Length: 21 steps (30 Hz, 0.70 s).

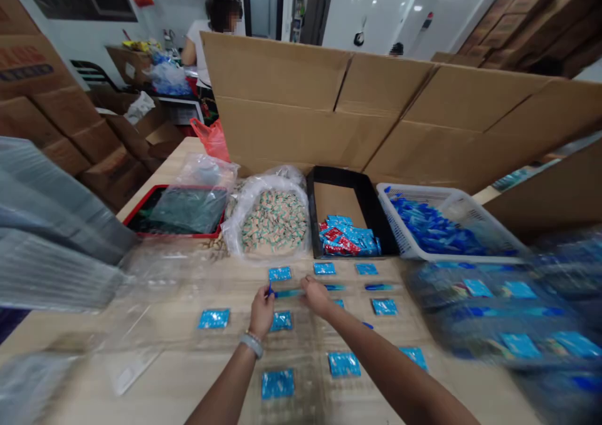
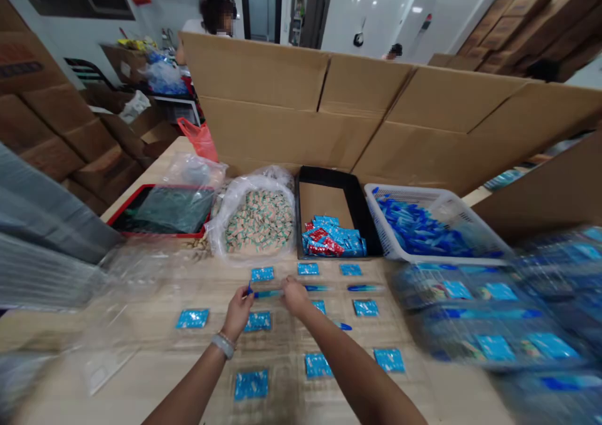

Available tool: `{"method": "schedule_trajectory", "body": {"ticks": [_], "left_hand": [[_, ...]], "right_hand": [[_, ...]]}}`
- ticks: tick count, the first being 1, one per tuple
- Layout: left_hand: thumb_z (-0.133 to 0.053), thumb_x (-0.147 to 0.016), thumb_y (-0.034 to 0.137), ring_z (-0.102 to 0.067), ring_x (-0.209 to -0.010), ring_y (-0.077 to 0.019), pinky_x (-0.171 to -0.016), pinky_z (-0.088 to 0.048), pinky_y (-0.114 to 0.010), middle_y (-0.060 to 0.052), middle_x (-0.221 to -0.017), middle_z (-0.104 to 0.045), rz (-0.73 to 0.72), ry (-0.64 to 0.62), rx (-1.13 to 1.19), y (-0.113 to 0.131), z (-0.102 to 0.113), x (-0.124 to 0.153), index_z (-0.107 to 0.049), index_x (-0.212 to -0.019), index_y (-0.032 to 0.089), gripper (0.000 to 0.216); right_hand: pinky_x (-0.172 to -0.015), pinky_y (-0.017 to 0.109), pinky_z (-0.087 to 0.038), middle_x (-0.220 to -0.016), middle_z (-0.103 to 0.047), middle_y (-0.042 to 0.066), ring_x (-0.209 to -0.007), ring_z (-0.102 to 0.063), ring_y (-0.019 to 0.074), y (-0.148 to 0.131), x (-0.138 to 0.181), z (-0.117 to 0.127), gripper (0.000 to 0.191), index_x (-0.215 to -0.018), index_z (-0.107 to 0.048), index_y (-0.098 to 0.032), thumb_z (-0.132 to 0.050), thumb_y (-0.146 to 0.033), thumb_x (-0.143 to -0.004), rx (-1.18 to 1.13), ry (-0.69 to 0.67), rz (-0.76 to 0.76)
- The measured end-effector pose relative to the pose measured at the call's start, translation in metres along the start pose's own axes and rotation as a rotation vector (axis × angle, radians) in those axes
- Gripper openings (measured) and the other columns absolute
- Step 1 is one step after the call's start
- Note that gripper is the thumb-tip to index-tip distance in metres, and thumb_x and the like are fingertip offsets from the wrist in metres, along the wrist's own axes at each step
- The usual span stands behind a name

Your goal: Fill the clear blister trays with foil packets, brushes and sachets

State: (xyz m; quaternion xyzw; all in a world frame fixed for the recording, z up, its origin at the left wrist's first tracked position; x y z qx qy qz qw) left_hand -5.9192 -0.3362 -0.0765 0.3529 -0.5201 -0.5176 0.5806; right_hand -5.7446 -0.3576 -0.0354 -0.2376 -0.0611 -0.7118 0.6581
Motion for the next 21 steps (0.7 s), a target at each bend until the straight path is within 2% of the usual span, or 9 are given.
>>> {"method": "schedule_trajectory", "body": {"ticks": [4,9,12,16,21], "left_hand": [[-0.05,-0.069,0.026,-0.058,-0.08,-0.0182,-0.075,-0.045,-0.034,-0.007,-0.084,-0.062,-0.01,0.007,0.004,-0.004,-0.002,0.0,-0.056,-0.089,0.013,0.024],[-0.055,-0.066,0.03,-0.058,-0.075,-0.0169,-0.067,-0.047,-0.029,-0.007,-0.082,-0.062,0.082,0.014,0.095,-0.002,-0.001,0.001,-0.057,-0.088,0.014,0.027],[-0.055,-0.066,0.032,-0.056,-0.066,-0.0141,-0.058,-0.046,-0.026,-0.006,-0.082,-0.061,0.118,0.002,0.168,0.012,0.01,0.005,-0.057,-0.094,0.013,0.035],[-0.059,-0.063,0.032,-0.05,-0.059,-0.01,-0.051,-0.04,-0.021,-0.003,-0.076,-0.059,0.106,-0.146,0.226,0.043,0.026,0.01,-0.059,-0.092,0.013,0.034],[-0.06,-0.064,0.032,-0.042,-0.053,-0.0073,-0.052,-0.036,-0.02,0.0,-0.063,-0.056,0.117,-0.311,0.249,0.072,0.029,0.013,-0.063,-0.087,0.012,0.03]], "right_hand": [[-0.074,0.029,-0.042,-0.101,-0.057,0.011,-0.089,-0.056,0.0222,-0.005,-0.004,0.004,0.029,-0.099,-0.054,-0.015,-0.053,-0.018,-0.07,0.006,-0.036,0.029],[-0.074,0.03,-0.043,-0.094,-0.062,0.01,-0.087,-0.058,0.0222,-0.005,-0.002,0.012,0.022,-0.093,-0.06,-0.017,-0.046,-0.02,-0.076,-0.017,-0.087,0.099],[-0.081,0.03,-0.041,-0.098,-0.062,0.009,-0.093,-0.056,0.0203,0.003,0.007,0.024,0.026,-0.096,-0.061,-0.018,-0.043,-0.024,-0.079,-0.223,-0.038,0.207],[-0.086,0.035,-0.039,-0.102,-0.061,0.009,-0.095,-0.054,0.0213,0.01,0.02,0.04,0.032,-0.101,-0.06,-0.015,-0.042,-0.032,-0.079,-0.625,0.025,0.31],[-0.081,0.034,-0.041,-0.091,-0.063,0.007,-0.086,-0.056,0.0205,0.004,0.025,0.052,0.035,-0.094,-0.062,-0.016,-0.045,-0.042,-0.077,-0.792,-0.066,0.35]]}}
Point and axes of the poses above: each hand's wrist, its own x-axis away from the middle knuckle, its own z-axis out of the back of the hand, y = z × x, the point moved 2 cm from there along -x, towards the middle knuckle
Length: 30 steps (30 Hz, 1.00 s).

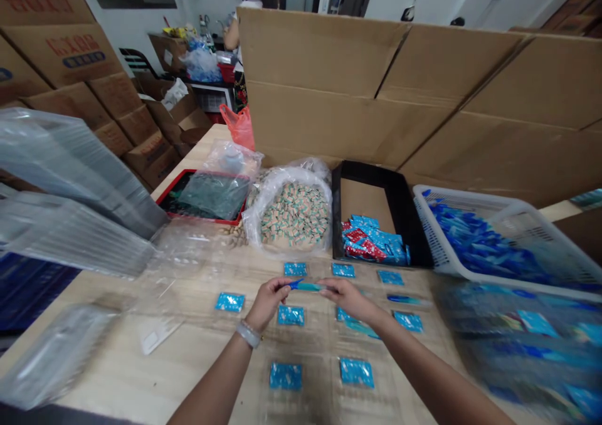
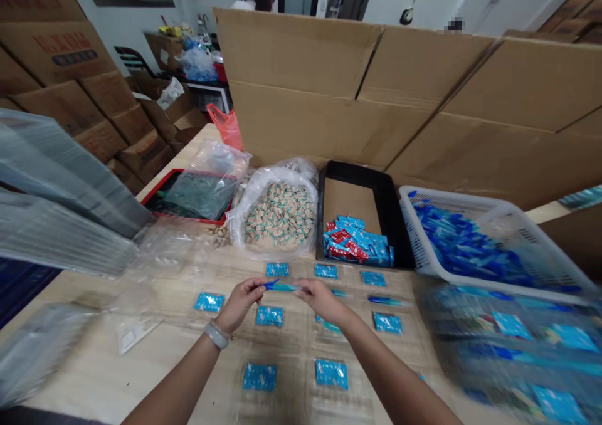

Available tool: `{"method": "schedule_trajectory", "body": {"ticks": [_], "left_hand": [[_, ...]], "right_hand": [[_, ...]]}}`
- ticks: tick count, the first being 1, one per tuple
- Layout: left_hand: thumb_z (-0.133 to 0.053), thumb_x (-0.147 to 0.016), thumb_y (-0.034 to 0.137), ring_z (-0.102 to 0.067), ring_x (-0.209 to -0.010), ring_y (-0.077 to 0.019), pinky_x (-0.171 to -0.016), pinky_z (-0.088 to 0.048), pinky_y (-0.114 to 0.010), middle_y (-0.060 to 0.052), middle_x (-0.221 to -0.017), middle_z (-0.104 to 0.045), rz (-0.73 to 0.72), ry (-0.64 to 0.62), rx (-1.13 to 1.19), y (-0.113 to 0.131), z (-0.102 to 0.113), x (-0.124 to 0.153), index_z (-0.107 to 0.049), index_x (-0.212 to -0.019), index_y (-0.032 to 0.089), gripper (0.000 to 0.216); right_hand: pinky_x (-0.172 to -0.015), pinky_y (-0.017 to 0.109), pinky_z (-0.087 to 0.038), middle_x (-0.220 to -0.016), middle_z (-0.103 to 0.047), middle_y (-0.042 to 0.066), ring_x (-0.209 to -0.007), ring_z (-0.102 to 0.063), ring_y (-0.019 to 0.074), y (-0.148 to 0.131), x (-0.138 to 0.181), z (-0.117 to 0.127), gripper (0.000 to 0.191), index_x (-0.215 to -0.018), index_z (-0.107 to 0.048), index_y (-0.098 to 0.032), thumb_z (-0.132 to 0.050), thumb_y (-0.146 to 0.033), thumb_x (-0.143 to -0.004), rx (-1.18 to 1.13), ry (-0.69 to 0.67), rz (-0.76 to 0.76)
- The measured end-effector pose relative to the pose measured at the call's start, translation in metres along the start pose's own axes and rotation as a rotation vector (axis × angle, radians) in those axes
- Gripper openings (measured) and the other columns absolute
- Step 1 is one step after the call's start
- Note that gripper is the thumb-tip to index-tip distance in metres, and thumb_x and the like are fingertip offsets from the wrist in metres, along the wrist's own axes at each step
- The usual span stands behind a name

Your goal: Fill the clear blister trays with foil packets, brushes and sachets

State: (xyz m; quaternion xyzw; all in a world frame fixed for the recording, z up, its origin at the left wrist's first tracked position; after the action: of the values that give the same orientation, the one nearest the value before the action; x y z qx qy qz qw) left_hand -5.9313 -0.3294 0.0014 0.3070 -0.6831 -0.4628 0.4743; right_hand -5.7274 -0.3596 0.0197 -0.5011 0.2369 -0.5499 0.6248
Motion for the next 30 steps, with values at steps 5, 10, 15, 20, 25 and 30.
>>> {"method": "schedule_trajectory", "body": {"ticks": [5,10,15,20,25,30], "left_hand": [[-0.061,-0.063,0.034,-0.039,-0.049,-0.0071,-0.05,-0.033,-0.021,0.003,-0.053,-0.05,0.022,-0.072,-0.044,0.006,-0.001,-0.004,-0.065,-0.079,0.011,0.028],[-0.059,-0.064,0.036,-0.041,-0.05,-0.0079,-0.049,-0.033,-0.021,0.001,-0.057,-0.054,0.028,-0.12,-0.119,0.007,0.017,-0.014,-0.065,-0.082,0.012,0.03],[-0.059,-0.064,0.033,-0.048,-0.058,-0.0108,-0.052,-0.039,-0.022,-0.002,-0.067,-0.059,0.043,-0.088,-0.099,0.003,0.038,-0.028,-0.061,-0.093,0.012,0.035],[-0.055,-0.068,0.03,-0.055,-0.078,-0.0167,-0.071,-0.044,-0.028,-0.006,-0.087,-0.063,-0.076,-0.097,-0.355,0.003,0.045,-0.023,-0.062,-0.094,0.016,0.031],[-0.049,-0.072,0.038,-0.055,-0.087,-0.0196,-0.082,-0.042,-0.033,-0.005,-0.091,-0.063,-0.084,0.266,-0.451,-0.019,0.092,0.04,-0.06,-0.091,0.018,0.029],[-0.049,-0.069,0.044,-0.056,-0.086,-0.0228,-0.08,-0.043,-0.037,-0.006,-0.087,-0.063,-0.033,0.778,-0.479,-0.035,0.162,0.096,-0.057,-0.09,0.016,0.036]], "right_hand": [[-0.064,0.027,-0.041,-0.07,-0.059,0.001,-0.066,-0.051,0.0143,-0.008,-0.004,-0.003,0.038,-0.08,-0.062,-0.016,-0.047,-0.05,-0.073,-0.139,-0.043,-0.097],[-0.043,0.019,-0.026,-0.051,-0.04,-0.006,-0.046,-0.032,0.0067,-0.008,-0.01,-0.018,0.037,-0.08,-0.058,-0.015,-0.051,-0.049,-0.069,-0.278,-0.015,-0.241],[-0.042,0.018,-0.026,-0.061,-0.045,-0.005,-0.047,-0.033,0.0058,-0.001,-0.032,-0.038,0.038,-0.091,-0.053,-0.017,-0.055,-0.044,-0.064,-0.378,0.113,-0.261],[-0.04,0.018,-0.027,-0.059,-0.043,-0.006,-0.044,-0.034,0.0049,-0.009,-0.064,-0.058,0.03,-0.075,-0.047,-0.017,-0.055,-0.043,-0.062,-0.45,0.126,-0.227],[-0.041,0.02,-0.032,-0.058,-0.042,-0.006,-0.046,-0.041,0.0079,-0.017,-0.07,-0.071,0.042,-0.093,-0.045,-0.017,-0.046,-0.048,-0.065,-0.408,0.166,-0.275],[-0.043,0.021,-0.035,-0.06,-0.044,-0.005,-0.048,-0.043,0.0083,-0.012,-0.059,-0.095,0.031,-0.084,-0.049,-0.017,-0.047,-0.04,-0.064,-0.337,0.128,-0.337]]}}
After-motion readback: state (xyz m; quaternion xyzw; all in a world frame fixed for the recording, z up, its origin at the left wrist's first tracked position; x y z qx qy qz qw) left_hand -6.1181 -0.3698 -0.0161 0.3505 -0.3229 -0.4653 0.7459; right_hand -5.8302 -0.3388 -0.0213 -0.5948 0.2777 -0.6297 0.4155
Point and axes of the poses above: each hand's wrist, its own x-axis away from the middle knuckle, its own z-axis out of the back of the hand, y = z × x, the point moved 2 cm from there along -x, towards the middle knuckle
